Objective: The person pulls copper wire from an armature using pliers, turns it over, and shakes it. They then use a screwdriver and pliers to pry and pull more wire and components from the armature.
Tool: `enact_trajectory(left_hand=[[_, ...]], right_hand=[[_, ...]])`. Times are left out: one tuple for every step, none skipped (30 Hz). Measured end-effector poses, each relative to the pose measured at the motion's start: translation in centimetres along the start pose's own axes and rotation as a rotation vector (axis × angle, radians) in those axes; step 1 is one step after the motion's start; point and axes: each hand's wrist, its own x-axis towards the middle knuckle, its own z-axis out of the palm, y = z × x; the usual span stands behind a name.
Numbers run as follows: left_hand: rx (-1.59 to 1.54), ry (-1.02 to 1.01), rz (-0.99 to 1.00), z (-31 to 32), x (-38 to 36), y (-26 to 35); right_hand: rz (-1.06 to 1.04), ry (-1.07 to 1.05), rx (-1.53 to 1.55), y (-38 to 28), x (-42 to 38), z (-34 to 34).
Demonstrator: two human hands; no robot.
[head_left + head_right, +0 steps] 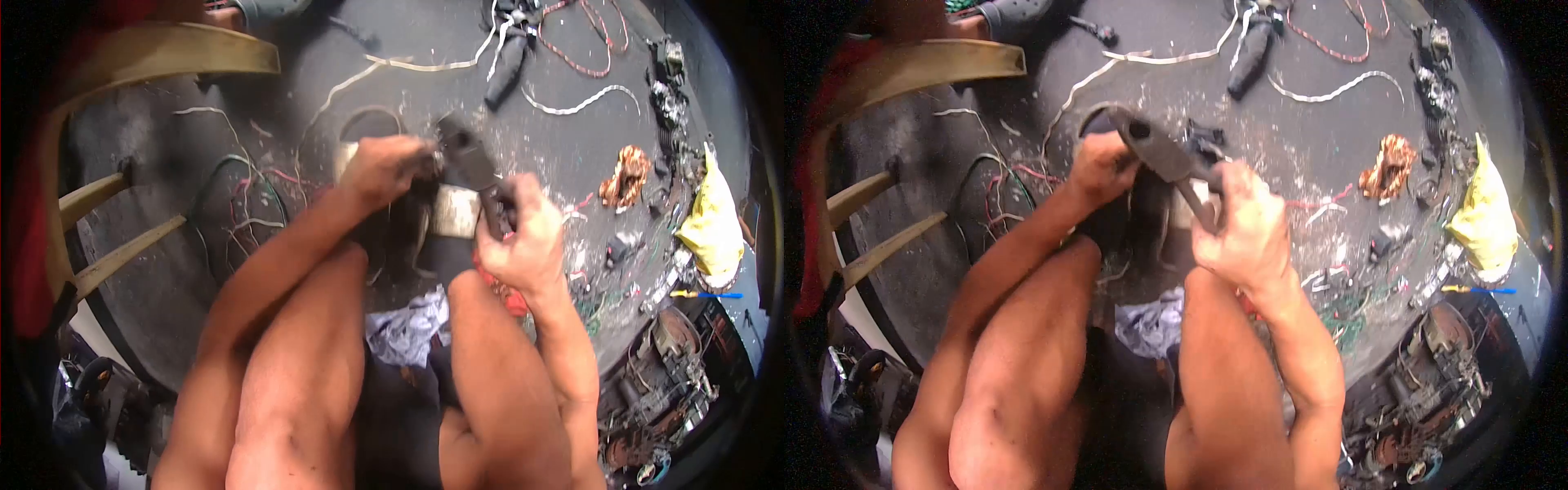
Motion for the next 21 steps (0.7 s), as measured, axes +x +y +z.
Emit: enact_trajectory(left_hand=[[-0.017,0.024,-0.002,0.4,-0.2,-0.1],[-0.011,0.029,0.011,0.2,0.1,-0.2],[0.047,-0.012,0.024,0.0,0.2,-0.2],[0.101,-0.057,0.028,-0.1,-0.1,0.0],[-0.001,-0.011,0.008,-0.4,0.2,0.6],[0.003,-0.016,0.016,-0.4,0.2,0.2],[-0.08,0.019,-0.036,-0.1,0.1,-0.5],[-0.165,0.047,-0.1,-0.1,-0.3,-0.8],[-0.173,0.034,-0.118,0.2,-1.0,-0.9],[-0.253,0.098,-0.238,0.0,-0.8,-0.7],[-0.326,0.167,-0.344,-0.3,-0.3,-0.8],[-0.325,0.165,-0.344,-0.2,-0.3,-0.6],[-0.386,0.193,-0.358,0.1,-0.9,0.1],[-0.445,0.223,-0.367,0.2,-1.2,0.4],[-0.501,0.243,-0.358,0.4,-1.5,0.1],[-0.501,0.243,-0.357,0.4,-1.6,0.1],[-0.521,0.226,-0.359,0.4,-1.7,0.1],[-0.541,0.209,-0.361,0.4,-1.8,0.2],[-0.541,0.208,-0.359,0.3,-1.8,0.4],[-0.385,0.112,-0.211,0.0,-1.6,0.8],[-0.227,0.015,-0.062,-0.2,-1.5,1.1]], right_hand=[[0.071,0.076,0.045,-2.0,0.3,-0.6],[0.06,0.086,0.041,-1.3,0.4,0.0],[0.071,-0.004,-0.067,0.2,0.2,1.3],[0.09,-0.1,-0.172,1.5,-0.2,2.5],[0.066,-0.148,-0.205,2.3,0.1,3.1],[0.067,-0.138,-0.204,2.6,0.0,2.9],[0.178,-0.184,-0.102,2.0,0.6,2.0],[0.297,-0.239,0.01,1.3,0.9,1.4],[0.242,-0.168,0.032,1.3,1.1,1.0],[0.293,-0.114,0.105,0.9,1.4,0.5],[0.342,-0.13,0.104,1.2,1.5,0.3],[0.397,-0.15,0.102,1.6,1.3,-0.1],[0.4,-0.154,0.105,2.2,0.9,-0.1],[0.468,-0.163,0.095,2.9,0.4,0.1],[0.535,-0.169,0.083,3.5,0.0,0.6],[0.534,-0.168,0.083,4.1,-0.5,1.4],[0.504,-0.091,0.124,4.7,-1.0,2.4],[0.473,-0.014,0.165,5.2,-1.2,3.2],[0.512,0.018,0.279,4.8,-0.9,4.4],[0.479,0.034,0.371,5.4,-0.5,6.0],[0.411,0.075,0.371,5.8,0.3,7.7]])
